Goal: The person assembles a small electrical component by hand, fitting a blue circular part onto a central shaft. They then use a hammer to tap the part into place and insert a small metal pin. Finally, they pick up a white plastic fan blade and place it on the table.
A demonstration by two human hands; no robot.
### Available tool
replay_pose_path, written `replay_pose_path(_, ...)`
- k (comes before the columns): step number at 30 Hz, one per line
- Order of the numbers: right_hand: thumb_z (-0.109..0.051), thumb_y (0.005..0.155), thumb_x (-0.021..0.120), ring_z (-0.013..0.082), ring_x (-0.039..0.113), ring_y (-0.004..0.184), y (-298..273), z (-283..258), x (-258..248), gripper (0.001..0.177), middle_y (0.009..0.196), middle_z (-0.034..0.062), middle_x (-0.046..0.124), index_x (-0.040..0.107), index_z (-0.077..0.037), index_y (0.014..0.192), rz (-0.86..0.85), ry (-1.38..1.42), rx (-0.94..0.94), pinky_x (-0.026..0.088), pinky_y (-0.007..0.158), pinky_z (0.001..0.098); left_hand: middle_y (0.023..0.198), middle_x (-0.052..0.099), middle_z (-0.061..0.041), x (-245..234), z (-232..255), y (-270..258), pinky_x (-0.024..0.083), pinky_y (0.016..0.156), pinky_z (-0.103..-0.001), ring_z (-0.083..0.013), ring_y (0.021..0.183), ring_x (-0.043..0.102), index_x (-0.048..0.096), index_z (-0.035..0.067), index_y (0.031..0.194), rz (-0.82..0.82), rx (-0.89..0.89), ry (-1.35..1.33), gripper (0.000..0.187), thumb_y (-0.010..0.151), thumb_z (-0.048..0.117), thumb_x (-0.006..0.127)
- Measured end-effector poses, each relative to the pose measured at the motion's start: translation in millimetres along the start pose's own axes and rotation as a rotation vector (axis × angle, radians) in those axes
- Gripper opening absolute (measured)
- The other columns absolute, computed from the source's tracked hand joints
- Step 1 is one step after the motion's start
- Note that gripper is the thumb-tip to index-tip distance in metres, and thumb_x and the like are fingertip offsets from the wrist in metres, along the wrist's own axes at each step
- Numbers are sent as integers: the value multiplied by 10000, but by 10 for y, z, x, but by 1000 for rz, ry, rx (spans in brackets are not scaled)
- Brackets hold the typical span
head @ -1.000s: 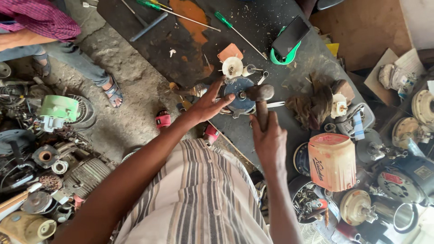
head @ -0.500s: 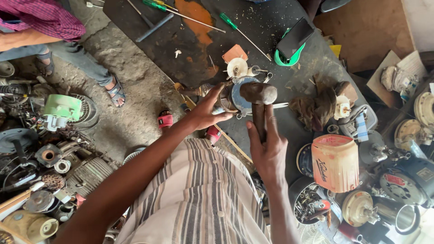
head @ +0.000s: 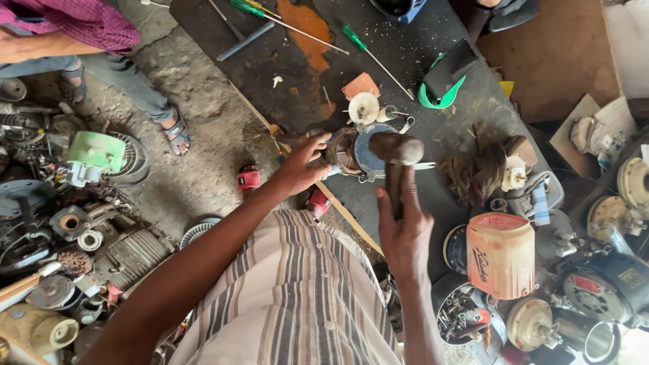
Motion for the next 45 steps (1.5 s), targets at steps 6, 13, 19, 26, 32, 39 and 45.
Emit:
replay_pose_path(6,-236,988,706,89,607,604,37,50,36,624,698,232,646,477,-80,1547,-59,-51,151,482,532,299,1603,428,-201,60,72,75,376,1204,-458,-322,1483,432,361,30,1557,-64,106,-98,717,955,214,703)
replay_pose_path(13,-243,1021,666,91,537,593,40,48,-290,619,709,186,674,451,-53,1570,76,-95,168,468,541,286,1045,722,-127,222,435,317,583,827,-355,-225,985,719,654,28,1152,-107,-280,30,585,900,555,698)
replay_pose_path(19,-212,1037,639,99,635,635,68,-15,-215,599,1020,232,764,423,-38,1568,132,-101,160,516,578,314,724,655,-46,264,636,386,487,605,-331,-139,646,613,724,54,903,-93,-171,162,519,899,572,691)
replay_pose_path(26,-145,1090,628,206,760,1089,105,-31,-129,572,1364,284,698,406,0,1598,123,-12,-122,590,740,321,742,612,-24,262,653,389,492,601,-327,-142,683,597,695,25,991,-114,-195,132,483,954,506,670)
replay_pose_path(32,-152,1086,627,172,783,948,24,-29,-124,575,1161,269,740,395,-12,1594,243,-52,-28,582,687,314,782,651,39,277,630,399,539,637,-293,-112,729,653,681,74,1097,-130,-52,65,448,944,494,644)
replay_pose_path(39,-186,1020,677,103,697,678,83,170,-129,610,785,237,687,454,-63,1574,84,-69,75,515,586,295,786,595,-26,290,577,425,531,623,-332,-96,819,750,684,18,1064,-191,-223,4,566,967,573,635)
replay_pose_path(45,-205,1034,647,95,592,561,140,160,-115,587,796,207,703,435,-56,1562,100,-30,84,479,529,288,787,673,-17,254,638,381,495,634,-314,-103,759,704,708,79,1108,-159,-165,124,572,915,608,611)
Point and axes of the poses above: each hand's wrist, its own y-axis towards the middle knuckle, its own x-axis out of the palm, z = x × y, the point moved 2 cm from there along y, towards the middle knuckle
